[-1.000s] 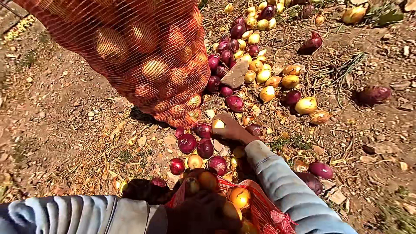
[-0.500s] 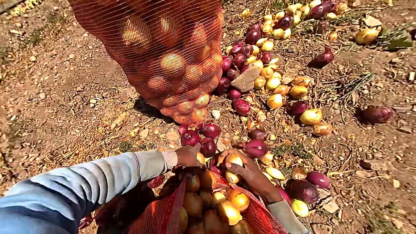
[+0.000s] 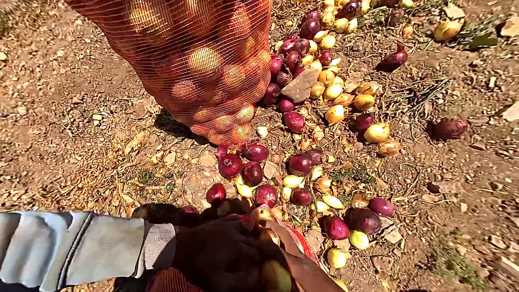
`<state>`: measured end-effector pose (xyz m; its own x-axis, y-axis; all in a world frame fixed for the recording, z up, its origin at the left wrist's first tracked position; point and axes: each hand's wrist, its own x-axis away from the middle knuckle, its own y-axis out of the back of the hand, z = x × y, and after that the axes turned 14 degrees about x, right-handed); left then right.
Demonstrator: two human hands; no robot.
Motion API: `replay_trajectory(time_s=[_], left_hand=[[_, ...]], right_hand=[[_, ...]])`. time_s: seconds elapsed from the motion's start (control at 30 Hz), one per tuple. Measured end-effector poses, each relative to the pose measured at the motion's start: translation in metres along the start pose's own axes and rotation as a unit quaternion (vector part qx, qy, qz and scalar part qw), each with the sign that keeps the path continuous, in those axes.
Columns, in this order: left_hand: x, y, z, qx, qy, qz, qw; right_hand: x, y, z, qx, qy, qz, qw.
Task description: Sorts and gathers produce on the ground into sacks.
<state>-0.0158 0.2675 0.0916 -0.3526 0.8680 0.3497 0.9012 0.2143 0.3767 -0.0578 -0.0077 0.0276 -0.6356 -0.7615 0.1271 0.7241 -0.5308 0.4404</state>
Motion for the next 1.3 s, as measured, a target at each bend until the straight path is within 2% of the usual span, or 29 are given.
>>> replay_trajectory(time_s=[0.1, 0.17, 0.2, 0.27, 0.3, 0.33, 0.4, 0.43, 0.47, 0.53, 0.57, 0.63, 0.7, 0.8, 0.9, 0.97, 1.07, 1.13, 1.23, 1.3], left_hand=[[-0.024, 0.023, -0.007, 0.132, 0.064, -0.142, 0.979], [-0.058, 0.013, 0.029, 0.134, 0.025, -0.248, 0.959], [-0.073, 0.008, 0.038, 0.110, 0.033, -0.253, 0.961], [-0.094, 0.019, 0.012, 0.079, 0.196, -0.083, 0.974], [-0.106, 0.013, 0.010, 0.051, 0.213, -0.029, 0.975], [-0.114, -0.003, 0.012, 0.018, 0.188, -0.021, 0.982], [-0.122, -0.028, 0.013, -0.009, 0.155, -0.043, 0.987], [-0.127, -0.031, 0.008, -0.023, 0.153, -0.028, 0.988], [-0.133, -0.025, 0.001, -0.017, 0.164, -0.002, 0.986], [-0.139, -0.021, 0.000, -0.021, 0.182, 0.015, 0.983], [-0.139, -0.022, 0.000, -0.027, 0.183, 0.014, 0.983], [-0.137, -0.022, 0.002, -0.055, 0.172, 0.001, 0.984], [-0.133, -0.025, 0.005, -0.072, 0.153, -0.014, 0.985], [-0.131, -0.025, 0.010, -0.059, 0.149, -0.015, 0.987], [-0.130, -0.030, 0.016, -0.075, 0.129, -0.030, 0.988], [-0.130, -0.027, 0.015, -0.060, 0.134, -0.030, 0.989], [-0.129, -0.028, 0.019, -0.047, 0.130, -0.044, 0.989], [-0.128, -0.035, 0.022, -0.050, 0.126, -0.052, 0.989], [-0.115, -0.036, -0.005, -0.056, 0.129, -0.063, 0.988], [-0.105, -0.036, -0.022, -0.047, 0.135, -0.047, 0.989]], right_hand=[[0.003, -0.004, -0.004, 0.023, 0.066, -0.052, 0.996], [0.006, 0.001, 0.002, -0.020, 0.095, -0.039, 0.995], [0.008, 0.007, 0.008, -0.052, 0.103, -0.011, 0.993], [0.011, 0.022, 0.012, -0.117, 0.131, 0.036, 0.984], [0.015, 0.034, 0.008, -0.147, 0.145, 0.049, 0.977], [0.020, 0.052, 0.004, -0.163, 0.136, 0.044, 0.976], [0.026, 0.105, -0.017, -0.132, 0.048, -0.048, 0.989], [0.026, 0.135, -0.033, -0.052, -0.024, -0.131, 0.990], [0.022, 0.164, -0.052, 0.069, -0.096, -0.221, 0.968], [0.005, 0.220, -0.109, 0.264, -0.255, -0.354, 0.860], [-0.004, 0.242, -0.144, 0.313, -0.319, -0.366, 0.816], [-0.019, 0.265, -0.196, 0.352, -0.390, -0.350, 0.776], [-0.028, 0.265, -0.216, 0.371, -0.414, -0.333, 0.762], [-0.032, 0.262, -0.219, 0.344, -0.428, -0.349, 0.759], [-0.032, 0.252, -0.209, 0.291, -0.438, -0.361, 0.770], [-0.038, 0.246, -0.193, 0.264, -0.411, -0.381, 0.785], [-0.071, 0.246, -0.167, 0.296, -0.316, -0.413, 0.801], [-0.104, 0.249, -0.163, 0.339, -0.270, -0.394, 0.810], [-0.155, 0.244, -0.158, 0.373, -0.284, -0.341, 0.815], [-0.178, 0.229, -0.150, 0.374, -0.343, -0.350, 0.787]])
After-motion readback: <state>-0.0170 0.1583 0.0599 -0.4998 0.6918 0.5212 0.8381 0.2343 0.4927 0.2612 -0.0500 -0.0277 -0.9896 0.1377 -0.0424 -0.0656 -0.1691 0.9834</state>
